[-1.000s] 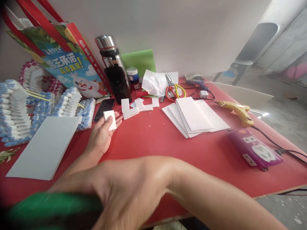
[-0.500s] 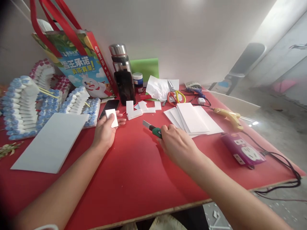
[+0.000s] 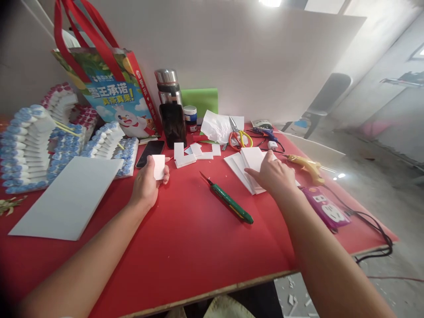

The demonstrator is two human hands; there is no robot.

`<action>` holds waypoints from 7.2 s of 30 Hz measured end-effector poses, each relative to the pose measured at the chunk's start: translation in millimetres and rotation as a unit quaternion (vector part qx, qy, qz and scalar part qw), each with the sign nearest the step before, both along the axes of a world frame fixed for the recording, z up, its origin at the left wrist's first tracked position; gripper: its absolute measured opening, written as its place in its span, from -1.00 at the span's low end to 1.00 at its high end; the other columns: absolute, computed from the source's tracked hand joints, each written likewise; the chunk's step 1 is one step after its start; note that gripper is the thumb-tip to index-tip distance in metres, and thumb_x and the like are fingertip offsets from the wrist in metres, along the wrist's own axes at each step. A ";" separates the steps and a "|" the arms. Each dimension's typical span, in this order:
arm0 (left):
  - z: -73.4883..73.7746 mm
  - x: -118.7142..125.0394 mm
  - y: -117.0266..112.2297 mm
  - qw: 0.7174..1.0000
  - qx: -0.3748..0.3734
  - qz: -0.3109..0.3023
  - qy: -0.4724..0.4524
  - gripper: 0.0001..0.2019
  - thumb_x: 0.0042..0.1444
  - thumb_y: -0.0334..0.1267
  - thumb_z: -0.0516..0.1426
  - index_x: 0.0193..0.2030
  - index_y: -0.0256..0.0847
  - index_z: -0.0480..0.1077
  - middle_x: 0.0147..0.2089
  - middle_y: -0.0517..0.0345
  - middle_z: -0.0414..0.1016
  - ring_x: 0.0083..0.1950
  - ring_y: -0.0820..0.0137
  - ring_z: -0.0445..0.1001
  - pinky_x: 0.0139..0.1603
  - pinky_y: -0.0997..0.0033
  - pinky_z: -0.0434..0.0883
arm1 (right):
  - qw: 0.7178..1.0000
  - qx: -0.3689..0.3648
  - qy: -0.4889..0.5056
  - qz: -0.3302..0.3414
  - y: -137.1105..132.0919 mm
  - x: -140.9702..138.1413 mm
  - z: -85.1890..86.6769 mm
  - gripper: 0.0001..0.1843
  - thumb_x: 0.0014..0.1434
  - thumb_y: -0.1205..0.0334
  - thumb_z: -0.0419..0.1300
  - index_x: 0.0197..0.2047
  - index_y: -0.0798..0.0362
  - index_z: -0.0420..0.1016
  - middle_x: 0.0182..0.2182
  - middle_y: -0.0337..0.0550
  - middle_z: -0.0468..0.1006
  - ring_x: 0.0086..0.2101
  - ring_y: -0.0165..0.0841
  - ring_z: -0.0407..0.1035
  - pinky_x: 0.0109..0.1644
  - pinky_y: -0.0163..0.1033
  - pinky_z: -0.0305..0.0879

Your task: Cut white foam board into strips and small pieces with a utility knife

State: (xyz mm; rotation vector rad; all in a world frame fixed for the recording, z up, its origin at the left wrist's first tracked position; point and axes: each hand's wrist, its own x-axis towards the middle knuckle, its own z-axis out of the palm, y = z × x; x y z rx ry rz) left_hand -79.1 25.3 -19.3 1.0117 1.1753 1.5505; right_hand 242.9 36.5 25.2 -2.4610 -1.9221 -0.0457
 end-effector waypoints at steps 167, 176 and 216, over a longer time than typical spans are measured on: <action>46.5 -17.8 -25.5 0.798 -0.093 -0.139 0.579 -0.45 -0.17 0.33 0.28 -0.33 -0.09 0.30 -0.14 0.10 0.45 -0.29 0.24 0.48 -0.44 0.38 0.30 | 0.969 -0.045 0.138 0.202 13.8 -68.9 -18.2 -0.79 0.22 0.10 0.15 -0.34 0.07 0.38 -0.29 -0.02 0.47 -0.28 -0.23 0.34 -0.32 -0.24 0.10; 39.6 5.1 -41.3 0.719 -0.026 -0.208 0.663 -0.55 -0.05 0.15 0.25 -0.28 -0.09 0.19 -0.04 0.04 0.31 0.05 0.05 0.39 -0.12 0.19 0.37 | 0.970 -0.050 0.127 0.201 14.2 -69.3 -18.1 -0.78 0.24 0.09 0.15 -0.33 0.07 0.39 -0.28 0.00 0.48 -0.26 -0.21 0.35 -0.33 -0.24 0.10; 47.7 -2.6 -40.9 0.706 0.009 -0.235 0.668 -0.85 0.08 -0.23 0.19 -0.21 -0.10 0.32 -0.07 0.02 0.42 -0.01 0.06 0.44 -0.11 0.18 0.36 | 0.972 -0.061 0.129 0.186 9.9 -72.4 -11.3 -0.80 0.23 0.11 0.15 -0.30 0.08 0.43 -0.27 0.04 0.49 -0.27 -0.18 0.35 -0.31 -0.21 0.13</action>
